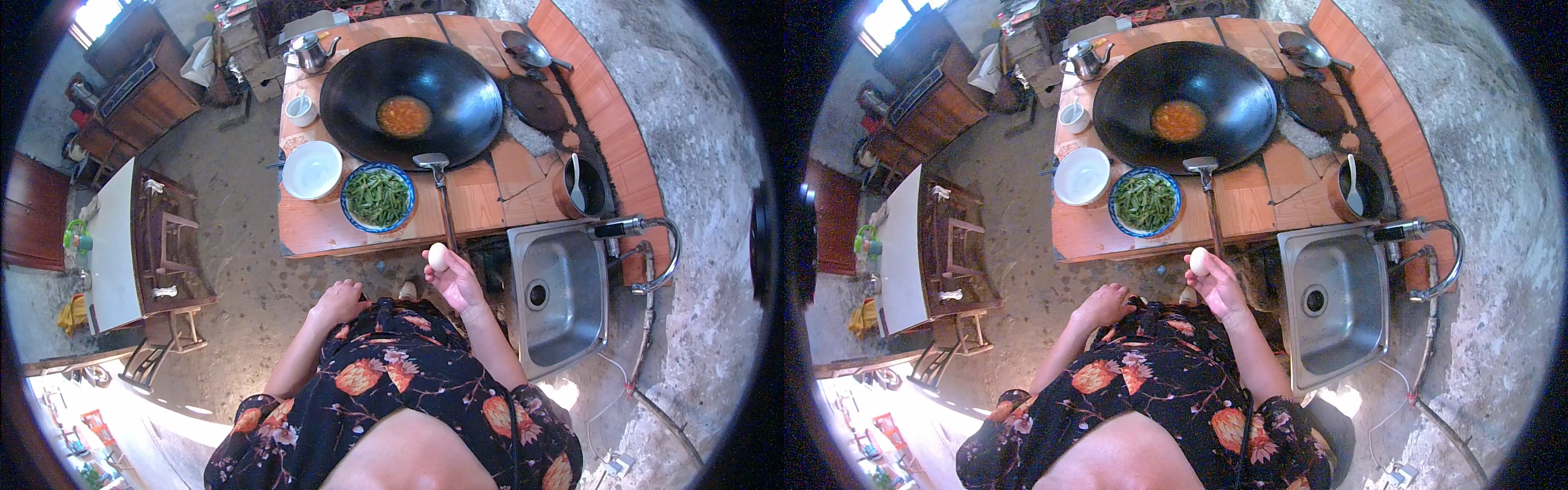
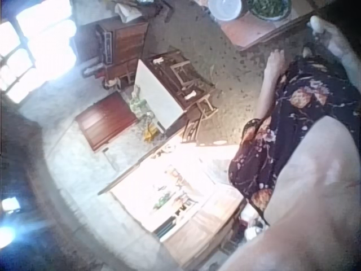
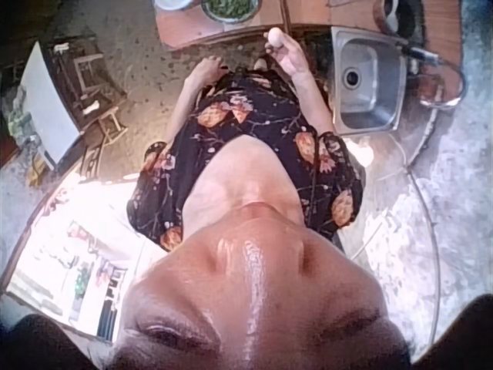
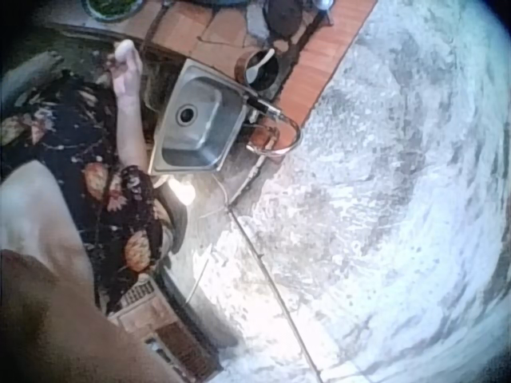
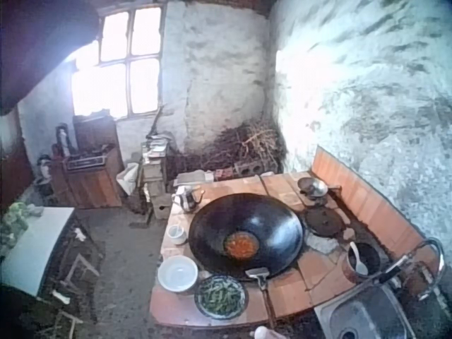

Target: The person washes their hands, cracks an egg into a large wok containing oil and other ingredients, stirs the mixture with a spatula, washes their hands again, manages a wood fire in an adjacent stove with tongs and a poker while holding a plastic bottle, and then continues stirring and flipping the egg in the wok.

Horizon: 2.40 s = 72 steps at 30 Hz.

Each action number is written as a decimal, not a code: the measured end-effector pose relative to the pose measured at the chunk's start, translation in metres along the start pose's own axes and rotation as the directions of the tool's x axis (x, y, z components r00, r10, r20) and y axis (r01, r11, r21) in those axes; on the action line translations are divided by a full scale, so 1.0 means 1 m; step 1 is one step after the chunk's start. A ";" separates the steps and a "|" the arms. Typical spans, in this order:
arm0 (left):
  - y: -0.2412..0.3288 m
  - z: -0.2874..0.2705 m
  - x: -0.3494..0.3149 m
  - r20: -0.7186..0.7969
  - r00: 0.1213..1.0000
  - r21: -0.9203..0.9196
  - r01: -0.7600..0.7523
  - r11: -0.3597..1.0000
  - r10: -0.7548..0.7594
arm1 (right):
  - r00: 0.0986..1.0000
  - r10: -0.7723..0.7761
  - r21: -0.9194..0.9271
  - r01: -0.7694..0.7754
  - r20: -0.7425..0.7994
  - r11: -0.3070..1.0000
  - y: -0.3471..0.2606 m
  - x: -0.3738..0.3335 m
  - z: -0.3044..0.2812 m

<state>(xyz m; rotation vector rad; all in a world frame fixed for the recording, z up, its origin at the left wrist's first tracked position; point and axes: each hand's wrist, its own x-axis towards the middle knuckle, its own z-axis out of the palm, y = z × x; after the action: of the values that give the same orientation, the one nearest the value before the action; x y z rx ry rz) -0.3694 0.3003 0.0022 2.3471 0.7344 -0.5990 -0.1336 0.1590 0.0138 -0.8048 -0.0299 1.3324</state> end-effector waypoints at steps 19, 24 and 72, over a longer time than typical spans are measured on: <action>0.001 -0.001 0.000 -0.001 1.000 -0.019 0.011 1.000 -0.011 | 1.000 0.003 0.021 -0.003 0.002 1.000 0.000 -0.002 -0.001; 0.002 -0.002 0.000 -0.001 1.000 -0.022 0.008 1.000 -0.008 | 1.000 -0.010 0.015 0.010 0.010 1.000 0.000 -0.004 0.000; -0.039 -0.004 -0.027 -0.019 0.999 -0.065 0.046 0.997 -0.047 | 0.645 -0.655 -0.896 0.109 0.394 -0.431 -0.111 0.103 -0.056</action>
<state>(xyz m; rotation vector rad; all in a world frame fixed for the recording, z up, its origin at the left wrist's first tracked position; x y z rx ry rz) -0.4133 0.3191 0.0044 2.2858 0.8077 -0.5634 0.0142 0.2188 -0.0114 -2.1707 -1.2390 -0.1200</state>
